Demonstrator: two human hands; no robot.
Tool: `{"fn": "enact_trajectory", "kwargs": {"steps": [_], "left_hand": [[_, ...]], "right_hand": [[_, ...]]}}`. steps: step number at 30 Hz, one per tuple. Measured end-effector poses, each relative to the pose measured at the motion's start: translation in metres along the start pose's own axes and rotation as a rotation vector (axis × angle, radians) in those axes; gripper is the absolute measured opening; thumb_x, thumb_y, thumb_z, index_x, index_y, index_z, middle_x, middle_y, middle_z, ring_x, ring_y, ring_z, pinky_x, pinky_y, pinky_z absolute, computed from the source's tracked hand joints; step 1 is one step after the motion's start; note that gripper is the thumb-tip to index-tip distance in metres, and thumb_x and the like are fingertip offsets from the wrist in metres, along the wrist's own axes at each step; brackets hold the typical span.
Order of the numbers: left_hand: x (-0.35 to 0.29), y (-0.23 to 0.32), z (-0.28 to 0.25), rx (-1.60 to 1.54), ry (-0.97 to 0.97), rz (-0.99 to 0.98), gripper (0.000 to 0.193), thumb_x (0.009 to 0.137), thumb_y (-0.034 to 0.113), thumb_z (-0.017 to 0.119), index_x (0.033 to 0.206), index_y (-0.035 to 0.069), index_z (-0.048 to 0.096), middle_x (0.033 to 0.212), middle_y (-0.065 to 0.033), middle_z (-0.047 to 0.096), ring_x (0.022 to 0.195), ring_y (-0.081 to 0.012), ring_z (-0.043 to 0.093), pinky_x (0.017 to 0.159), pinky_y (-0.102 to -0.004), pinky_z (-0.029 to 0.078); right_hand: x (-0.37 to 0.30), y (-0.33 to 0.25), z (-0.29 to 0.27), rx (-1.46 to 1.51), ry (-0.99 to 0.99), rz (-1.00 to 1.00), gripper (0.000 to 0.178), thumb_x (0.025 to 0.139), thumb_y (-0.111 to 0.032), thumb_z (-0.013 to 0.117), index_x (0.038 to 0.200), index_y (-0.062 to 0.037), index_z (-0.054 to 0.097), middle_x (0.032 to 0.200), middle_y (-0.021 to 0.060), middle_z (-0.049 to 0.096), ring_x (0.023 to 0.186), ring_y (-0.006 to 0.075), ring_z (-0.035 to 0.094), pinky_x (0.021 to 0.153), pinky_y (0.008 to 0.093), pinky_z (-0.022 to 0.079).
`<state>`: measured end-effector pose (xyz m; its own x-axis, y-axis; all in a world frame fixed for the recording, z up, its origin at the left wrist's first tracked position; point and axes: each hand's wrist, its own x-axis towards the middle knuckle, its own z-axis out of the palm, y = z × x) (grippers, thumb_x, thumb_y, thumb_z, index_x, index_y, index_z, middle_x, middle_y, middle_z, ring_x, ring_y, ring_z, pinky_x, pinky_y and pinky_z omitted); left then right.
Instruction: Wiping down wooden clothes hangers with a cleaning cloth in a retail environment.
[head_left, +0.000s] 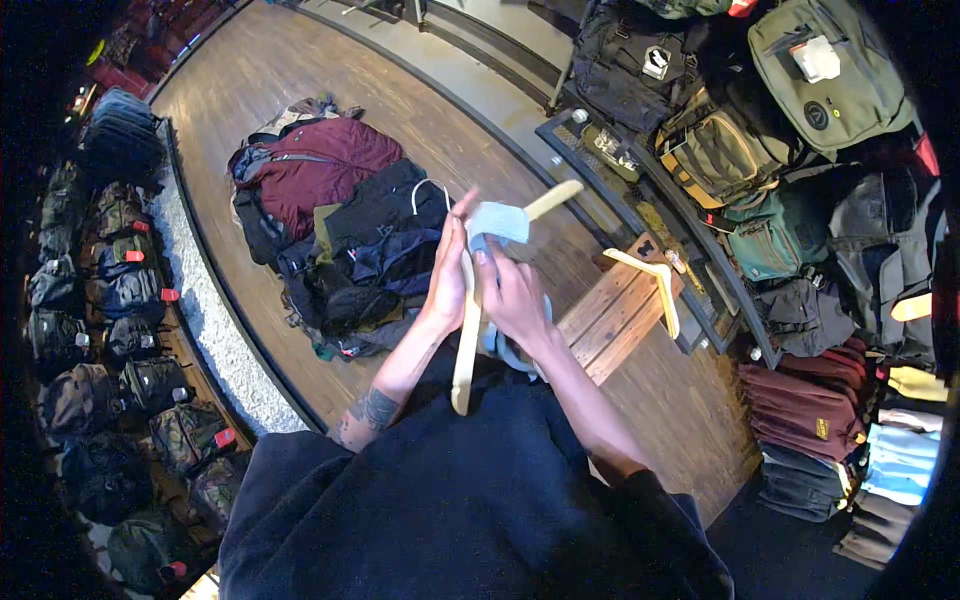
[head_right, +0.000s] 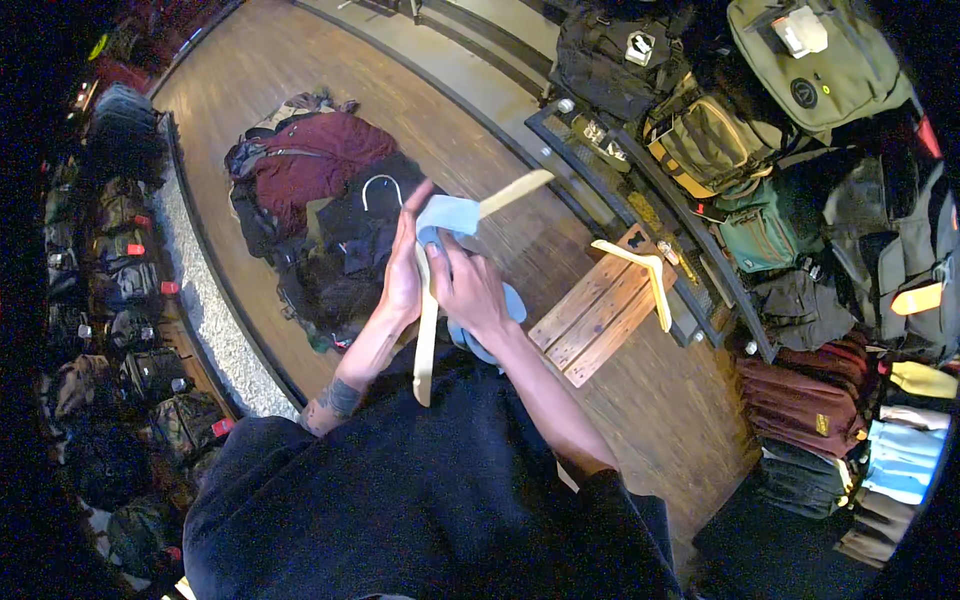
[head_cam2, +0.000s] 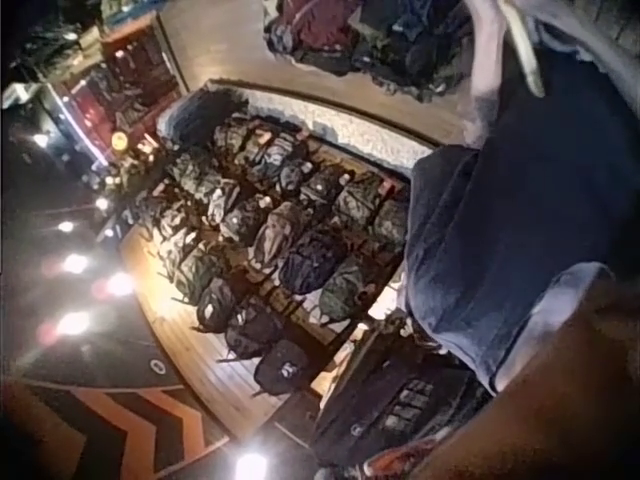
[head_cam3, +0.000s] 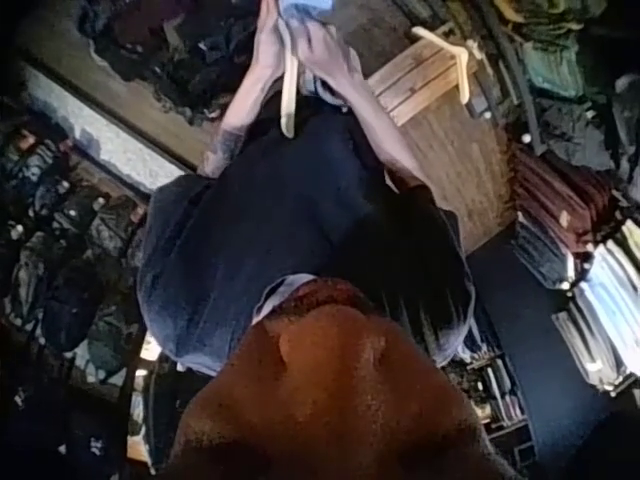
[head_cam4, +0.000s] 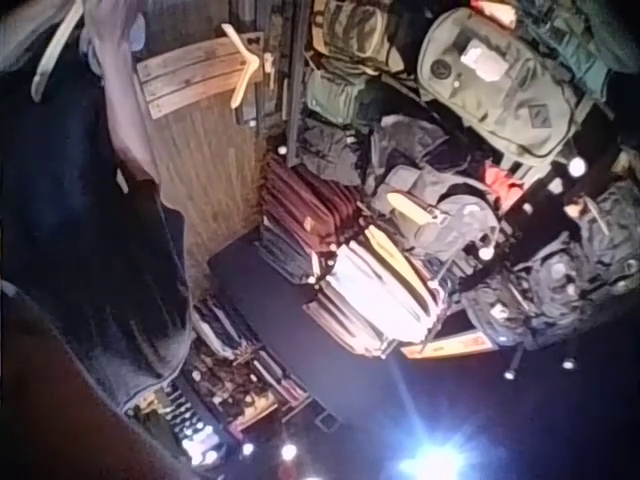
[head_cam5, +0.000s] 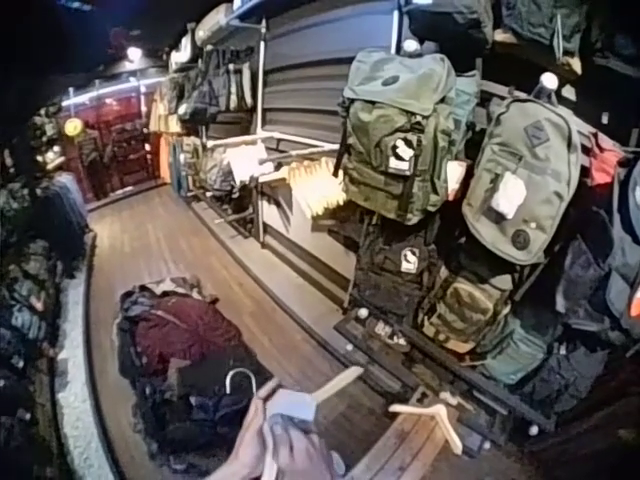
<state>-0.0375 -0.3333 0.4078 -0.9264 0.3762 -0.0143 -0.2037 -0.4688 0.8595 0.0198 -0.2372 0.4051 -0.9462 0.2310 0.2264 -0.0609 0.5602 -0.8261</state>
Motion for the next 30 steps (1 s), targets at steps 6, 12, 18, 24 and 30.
{"fn": "enact_trajectory", "kwargs": {"steps": [6,12,18,24,30], "left_hand": [[0.028,-0.004,-0.034,-0.452,0.037,0.065,0.033,0.107,0.043,0.039,0.104,0.011,0.049,0.101,-0.0103,0.057,0.112,-0.0291,0.058,0.101,-0.0428,0.047],[0.039,-0.006,-0.053,-0.718,-0.123,0.121,0.024,0.106,0.034,0.041,0.105,0.011,0.049,0.097,-0.0102,0.055,0.112,-0.0349,0.053,0.111,-0.0518,0.038],[0.017,0.025,-0.017,-0.451,0.047,-0.132,0.025,0.108,0.037,0.038,0.105,0.015,0.050,0.093,-0.0036,0.057,0.090,-0.0158,0.058,0.080,-0.0306,0.051],[0.038,-0.004,-0.050,-0.704,-0.033,0.005,0.020,0.107,0.030,0.040,0.102,0.012,0.048,0.095,-0.0111,0.054,0.099,-0.0294,0.053,0.109,-0.0474,0.038],[0.034,-0.009,-0.031,-0.653,-0.015,-0.015,0.021,0.108,0.029,0.038,0.098,0.012,0.047,0.090,-0.0083,0.051,0.096,-0.0274,0.052,0.106,-0.0452,0.037]], "right_hand": [[-0.016,-0.029,-0.001,0.205,-0.262,0.007,0.029,0.098,-0.020,0.057,0.110,0.0041,0.069,0.083,0.0278,0.068,0.076,0.0404,0.071,0.067,0.0443,0.054],[-0.037,-0.022,0.003,-0.025,-0.378,-0.212,0.021,0.092,-0.014,0.062,0.101,0.0010,0.073,0.085,0.0236,0.072,0.075,0.0368,0.072,0.069,0.0423,0.057],[0.018,-0.003,0.004,0.039,-0.036,-0.192,0.027,0.098,-0.025,0.056,0.099,-0.0027,0.072,0.062,0.0218,0.063,0.055,0.0403,0.064,0.051,0.0468,0.050],[-0.046,-0.020,-0.005,0.065,-0.328,-0.619,0.019,0.092,-0.026,0.065,0.099,-0.0104,0.074,0.056,0.0071,0.061,0.046,0.0210,0.061,0.045,0.0367,0.047],[-0.038,-0.033,-0.031,-0.056,-0.310,-0.844,0.013,0.078,-0.023,0.071,0.089,-0.0165,0.075,0.066,-0.0002,0.060,0.050,0.0170,0.056,0.046,0.0326,0.047]]}}
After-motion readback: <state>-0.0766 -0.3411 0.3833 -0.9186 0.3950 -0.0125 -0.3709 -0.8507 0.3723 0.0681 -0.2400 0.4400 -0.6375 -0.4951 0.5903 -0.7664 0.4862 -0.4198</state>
